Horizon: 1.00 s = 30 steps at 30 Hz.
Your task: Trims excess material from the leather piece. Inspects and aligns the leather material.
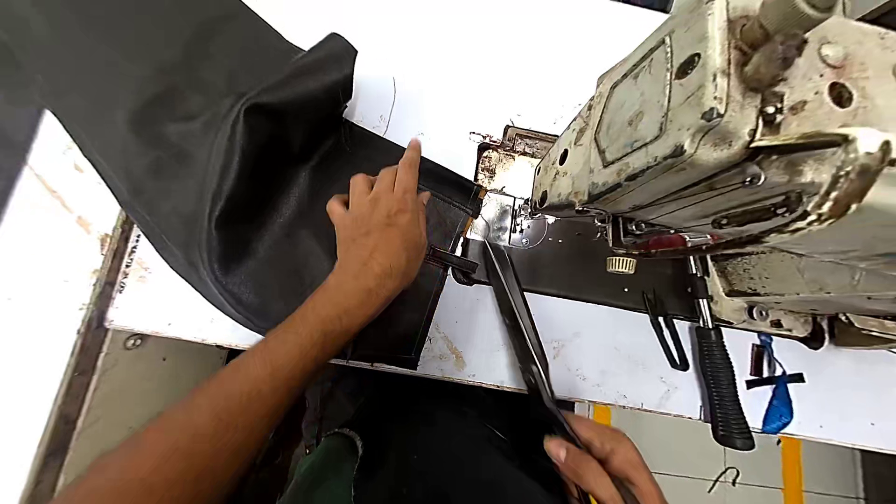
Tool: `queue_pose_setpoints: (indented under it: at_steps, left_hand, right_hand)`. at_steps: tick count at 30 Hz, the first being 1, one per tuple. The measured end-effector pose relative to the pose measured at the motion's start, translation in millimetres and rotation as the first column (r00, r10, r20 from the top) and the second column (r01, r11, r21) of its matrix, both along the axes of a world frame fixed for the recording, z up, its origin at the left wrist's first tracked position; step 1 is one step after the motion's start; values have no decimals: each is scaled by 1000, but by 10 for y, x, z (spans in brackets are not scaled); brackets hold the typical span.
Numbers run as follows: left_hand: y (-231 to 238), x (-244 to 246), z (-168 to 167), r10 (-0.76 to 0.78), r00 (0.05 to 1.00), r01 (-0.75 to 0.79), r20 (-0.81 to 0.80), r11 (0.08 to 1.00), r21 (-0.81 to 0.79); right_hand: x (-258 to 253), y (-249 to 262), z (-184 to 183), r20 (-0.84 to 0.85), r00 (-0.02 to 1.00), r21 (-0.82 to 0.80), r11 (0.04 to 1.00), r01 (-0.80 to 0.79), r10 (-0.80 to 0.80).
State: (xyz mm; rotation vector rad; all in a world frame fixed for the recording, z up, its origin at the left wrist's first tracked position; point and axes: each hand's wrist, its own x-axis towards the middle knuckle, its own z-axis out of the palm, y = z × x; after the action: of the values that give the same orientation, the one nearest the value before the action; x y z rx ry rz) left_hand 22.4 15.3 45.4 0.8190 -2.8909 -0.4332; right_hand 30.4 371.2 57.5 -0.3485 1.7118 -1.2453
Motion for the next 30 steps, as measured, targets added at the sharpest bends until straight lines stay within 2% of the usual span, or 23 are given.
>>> queue_pose_setpoints:
  at_steps: [1, 3, 5, 6, 7, 9, 11, 12, 14, 15, 16, 17, 18, 19, 20, 21, 22, 23, 24, 27, 28, 30]
  left_hand:
    - [-162, -75, 29, -53, 999, 53, 0, 999, -3]
    - [-461, -221, 51, -131, 987, 128, 90, 991, 38]
    - [-656, -306, 92, -195, 974, 182, 115, 977, 112]
    - [-722, -309, 137, -220, 974, 210, 60, 967, 144]
    - [-765, -243, 180, -227, 973, 230, -41, 961, 153]
    - [-798, 26, 233, -220, 909, 269, -353, 958, 96]
    - [-822, 262, 287, -189, 742, 297, -643, 953, 64]
    - [-819, 363, 344, -169, 642, 311, -748, 949, 53]
    - [-759, 584, 541, -131, 449, 312, -884, 950, 18]
    - [-693, 711, 651, -107, 385, 276, -917, 961, 3]
    - [-604, 848, 708, -70, 336, 228, -939, 974, 9]
    - [-487, 1009, 679, -3, 326, 181, -945, 982, 60]
    - [-347, 1190, 549, 109, 365, 145, -925, 974, 172]
    - [-193, 1369, 328, 265, 419, 129, -868, 929, 346]
    - [-26, 1541, 78, 445, 472, 139, -761, 815, 563]
    - [124, 1691, -129, 594, 522, 143, -611, 646, 750]
    - [231, 1802, -255, 688, 550, 124, -474, 493, 861]
    - [286, 1870, -300, 737, 554, 96, -388, 406, 909]
    - [264, 1887, -276, 769, 539, 65, -344, 369, 927]
    - [-173, 1747, -84, 840, 467, -83, -275, 352, 932]
    - [-392, 1658, -39, 846, 472, -147, -249, 354, 924]
    - [-806, 1438, 34, 859, 494, -228, -134, 277, 934]
  right_hand:
    - [35, 135, 24, -199, 979, 139, 990, -15, 42]
    - [55, 325, 38, -516, 843, 411, 907, 91, 149]
    - [-43, 382, 107, -648, 696, 597, 774, 211, 309]
    - [-93, 323, 215, -647, 665, 658, 714, 240, 373]
    - [-104, 207, 332, -662, 636, 665, 702, 253, 398]
    - [-66, -186, 477, -782, 538, 488, 846, 215, 314]
    - [-30, -844, 412, -866, 496, 149, 978, 144, 58]
    - [-49, -1217, 334, -895, 443, -12, 995, 102, -56]
    - [-177, -1865, 291, -918, 306, -280, 959, -51, -252]
    - [-239, -2072, 325, -909, 253, -374, 917, -137, -333]
    - [-267, -2173, 366, -896, 221, -429, 879, -207, -385]
    - [-267, -2183, 385, -895, 199, -442, 859, -259, -400]
    - [-260, -2132, 353, -910, 176, -414, 860, -299, -376]
    - [-249, -2042, 256, -933, 153, -358, 876, -323, -325]
    - [-230, -1921, 106, -958, 138, -284, 899, -333, -252]
    - [-211, -1793, -67, -976, 138, -205, 920, -333, -167]
    - [-197, -1674, -225, -985, 151, -126, 937, -324, -80]
    - [-191, -1566, -345, -986, 169, -48, 949, -311, 6]
    - [-193, -1486, -423, -979, 191, 7, 954, -298, 67]
    - [-219, -1419, -478, -974, 210, 20, 961, -277, 81]
    - [-228, -1439, -485, -975, 209, 19, 962, -272, 78]
    - [-246, -1482, -529, -975, 211, 17, 966, -257, 74]
